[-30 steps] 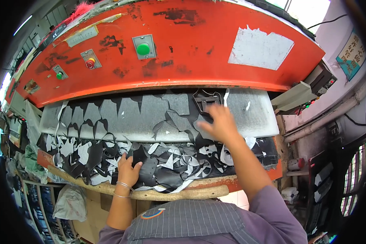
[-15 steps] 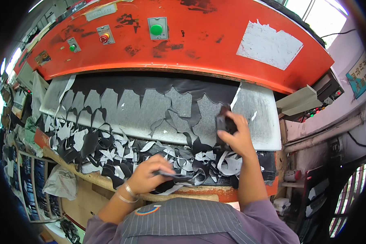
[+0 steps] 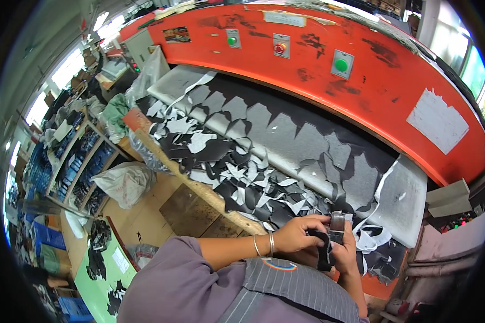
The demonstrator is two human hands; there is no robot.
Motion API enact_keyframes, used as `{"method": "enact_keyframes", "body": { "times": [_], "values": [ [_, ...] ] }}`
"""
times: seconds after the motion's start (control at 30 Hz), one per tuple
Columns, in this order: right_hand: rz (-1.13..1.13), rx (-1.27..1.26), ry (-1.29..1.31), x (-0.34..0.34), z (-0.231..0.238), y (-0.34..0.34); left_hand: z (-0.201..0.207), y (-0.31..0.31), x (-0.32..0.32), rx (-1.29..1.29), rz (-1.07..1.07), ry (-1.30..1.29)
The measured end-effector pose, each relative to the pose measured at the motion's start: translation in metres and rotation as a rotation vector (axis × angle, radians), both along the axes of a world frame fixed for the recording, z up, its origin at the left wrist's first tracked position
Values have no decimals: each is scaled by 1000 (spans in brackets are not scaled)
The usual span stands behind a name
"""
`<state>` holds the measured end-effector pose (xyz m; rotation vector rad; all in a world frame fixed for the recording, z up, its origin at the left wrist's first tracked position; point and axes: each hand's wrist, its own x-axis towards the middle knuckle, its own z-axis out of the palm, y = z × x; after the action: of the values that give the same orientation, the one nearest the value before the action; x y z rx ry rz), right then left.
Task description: Operating a hydraulic press with a metal die to cut specific shapes out of a roll of material.
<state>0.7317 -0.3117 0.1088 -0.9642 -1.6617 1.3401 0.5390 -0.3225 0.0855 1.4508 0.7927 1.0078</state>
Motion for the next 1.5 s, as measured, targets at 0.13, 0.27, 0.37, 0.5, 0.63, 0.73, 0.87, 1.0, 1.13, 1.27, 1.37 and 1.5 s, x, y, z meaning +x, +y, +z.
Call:
{"method": "enact_keyframes", "body": {
  "times": [0.13, 0.27, 0.37, 0.5, 0.63, 0.73, 0.87, 1.0, 1.13, 1.27, 1.37, 1.5],
  "values": [
    [25, 163, -167, -30, 0, 4, 6, -25, -25, -14, 252, -57],
    [72, 331, -248, -65, 2, 10, 15, -38, -78, -85, 439, 69],
    [41, 520, -482, -88, 0, 11, -3, -40, -146, -123, 671, 159],
    [301, 261, -884, -108, -4, 15, 16, -30, -244, -157, 988, -20],
    [336, 523, -952, -166, 22, 40, 13, -8, -369, -309, 866, -60],
    [460, 491, -892, -242, 24, 72, 15, 32, -445, -216, 1018, 515],
    [703, 647, -897, -376, 19, 119, -24, 98, -582, -344, 924, 1064],
    [754, 653, -1060, -466, 1, 161, -29, 144, -574, -458, 693, 1299],
    [864, 586, -1283, -525, -11, 178, -43, 136, -564, -292, 689, 1428],
    [876, 548, -1328, -546, -11, 179, -46, 130, -593, -234, 672, 1297],
    [780, 588, -1300, -534, -19, 170, -37, 140, -610, -267, 538, 1352],
    [613, 582, -1256, -506, -29, 155, -32, 147, -613, -238, 498, 1358]
  ]
}}
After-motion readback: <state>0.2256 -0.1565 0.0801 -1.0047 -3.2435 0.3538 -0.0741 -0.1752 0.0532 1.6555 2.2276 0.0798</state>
